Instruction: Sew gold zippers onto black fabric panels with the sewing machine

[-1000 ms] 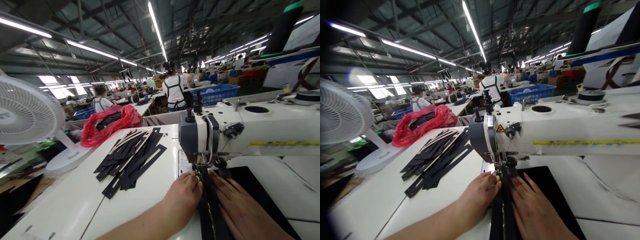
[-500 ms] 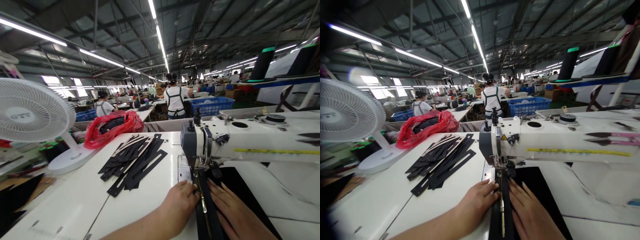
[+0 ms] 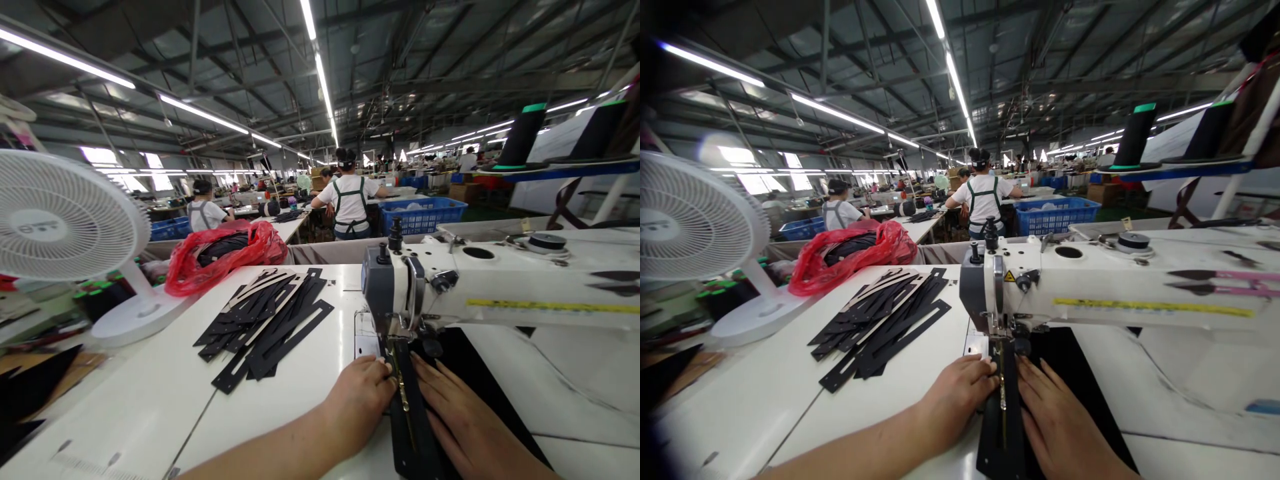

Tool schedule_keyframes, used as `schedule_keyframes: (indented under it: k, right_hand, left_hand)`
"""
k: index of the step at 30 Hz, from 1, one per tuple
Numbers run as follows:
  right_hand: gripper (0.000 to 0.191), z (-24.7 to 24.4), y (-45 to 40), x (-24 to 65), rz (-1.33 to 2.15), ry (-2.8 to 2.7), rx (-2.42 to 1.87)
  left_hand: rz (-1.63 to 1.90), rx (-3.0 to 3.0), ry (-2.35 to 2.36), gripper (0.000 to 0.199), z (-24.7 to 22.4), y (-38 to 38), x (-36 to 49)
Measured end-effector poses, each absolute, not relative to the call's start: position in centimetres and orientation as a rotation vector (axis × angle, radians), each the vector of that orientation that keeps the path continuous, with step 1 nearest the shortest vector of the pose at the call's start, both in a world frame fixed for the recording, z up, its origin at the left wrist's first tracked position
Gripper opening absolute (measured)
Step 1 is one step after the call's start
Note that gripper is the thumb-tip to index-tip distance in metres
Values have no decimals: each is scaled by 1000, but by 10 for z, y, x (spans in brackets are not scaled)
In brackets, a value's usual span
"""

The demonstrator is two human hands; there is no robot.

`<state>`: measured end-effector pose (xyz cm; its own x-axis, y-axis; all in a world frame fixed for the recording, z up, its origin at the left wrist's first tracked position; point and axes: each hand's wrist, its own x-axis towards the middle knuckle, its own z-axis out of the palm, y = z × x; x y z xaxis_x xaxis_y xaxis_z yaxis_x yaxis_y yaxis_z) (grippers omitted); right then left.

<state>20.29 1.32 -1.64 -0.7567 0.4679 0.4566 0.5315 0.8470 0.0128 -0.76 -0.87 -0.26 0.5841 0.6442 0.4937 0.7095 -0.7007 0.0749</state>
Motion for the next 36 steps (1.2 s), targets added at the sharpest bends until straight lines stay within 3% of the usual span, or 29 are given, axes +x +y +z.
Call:
schedule_keyframes:
  k: [15,20,26,32,36]
  right_hand:
    - [48,-20,39,200,-88,-2544,-766]
    - [44,-16,48,191,171,-2524,-940]
    - [19,10,50,173,528,-2556,-841]
    - [27,7,56,173,364,-2472,-839]
    - [21,-12,66,175,380,-2338,-923]
  left_hand:
    - [-777,-2643,-1274,10,-18,14,-8]
    - [-714,-2644,-1278,11,-14,13,-8]
    - [-790,-2610,-1287,21,-25,16,-8]
    - [-742,-2503,-1239,14,-42,26,-5]
    - [-776,-2423,-1132,14,-42,25,-5]
